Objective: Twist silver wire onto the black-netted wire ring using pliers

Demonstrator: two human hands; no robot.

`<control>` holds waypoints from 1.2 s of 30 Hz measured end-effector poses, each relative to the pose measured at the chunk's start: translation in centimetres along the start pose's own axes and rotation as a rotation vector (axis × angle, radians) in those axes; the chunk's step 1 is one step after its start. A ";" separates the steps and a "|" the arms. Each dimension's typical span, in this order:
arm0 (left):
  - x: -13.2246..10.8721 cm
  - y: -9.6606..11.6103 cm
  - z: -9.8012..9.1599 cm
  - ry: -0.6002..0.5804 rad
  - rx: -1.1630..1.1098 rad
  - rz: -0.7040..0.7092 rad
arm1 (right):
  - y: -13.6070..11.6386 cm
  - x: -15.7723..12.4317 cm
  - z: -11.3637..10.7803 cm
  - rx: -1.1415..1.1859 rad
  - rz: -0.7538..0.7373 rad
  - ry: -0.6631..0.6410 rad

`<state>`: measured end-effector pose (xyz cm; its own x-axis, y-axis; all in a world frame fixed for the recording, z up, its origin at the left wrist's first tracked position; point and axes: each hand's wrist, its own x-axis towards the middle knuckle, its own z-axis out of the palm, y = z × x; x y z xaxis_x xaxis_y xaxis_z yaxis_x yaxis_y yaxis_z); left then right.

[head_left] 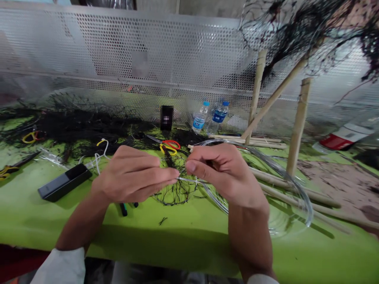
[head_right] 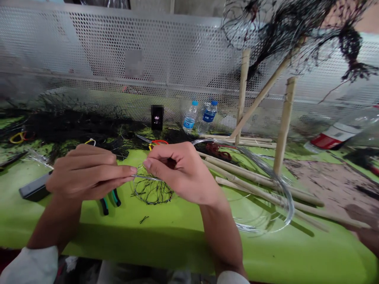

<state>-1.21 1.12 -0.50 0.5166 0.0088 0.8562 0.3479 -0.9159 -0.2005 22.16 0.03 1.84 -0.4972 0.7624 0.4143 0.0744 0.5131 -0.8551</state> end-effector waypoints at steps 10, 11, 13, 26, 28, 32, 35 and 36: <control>0.1 0.2 0.2 0.041 -0.029 -0.022 | -1.7 -1.7 1.4 -0.482 -0.434 0.233; 0.1 0.2 0.2 0.054 -0.023 -0.033 | -1.9 -2.0 1.7 -0.571 -0.502 0.240; 0.1 0.3 0.3 0.074 -0.011 -0.063 | -2.1 -2.7 2.3 -0.759 -0.580 0.240; 0.1 0.6 0.8 0.018 0.091 -0.158 | -3.0 -3.5 2.1 -1.033 -0.351 0.089; -0.2 0.6 0.9 -0.002 0.094 -0.145 | -3.3 -3.7 0.7 -0.833 -0.289 0.021; -0.5 0.9 1.1 -0.018 0.073 -0.084 | -2.6 -3.3 -1.8 -0.383 -0.199 -0.025; -0.2 1.1 1.4 -0.023 0.083 -0.023 | -1.9 -2.1 -2.0 -0.366 -0.112 -0.061; 0.0 1.1 1.5 -0.014 0.095 -0.013 | -1.8 -1.8 -1.8 -0.362 -0.099 -0.091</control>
<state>0.34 0.70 -1.46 0.5224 0.0268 0.8523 0.4270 -0.8734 -0.2342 24.46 -1.55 3.20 -0.5910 0.6725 0.4455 0.3146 0.7007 -0.6404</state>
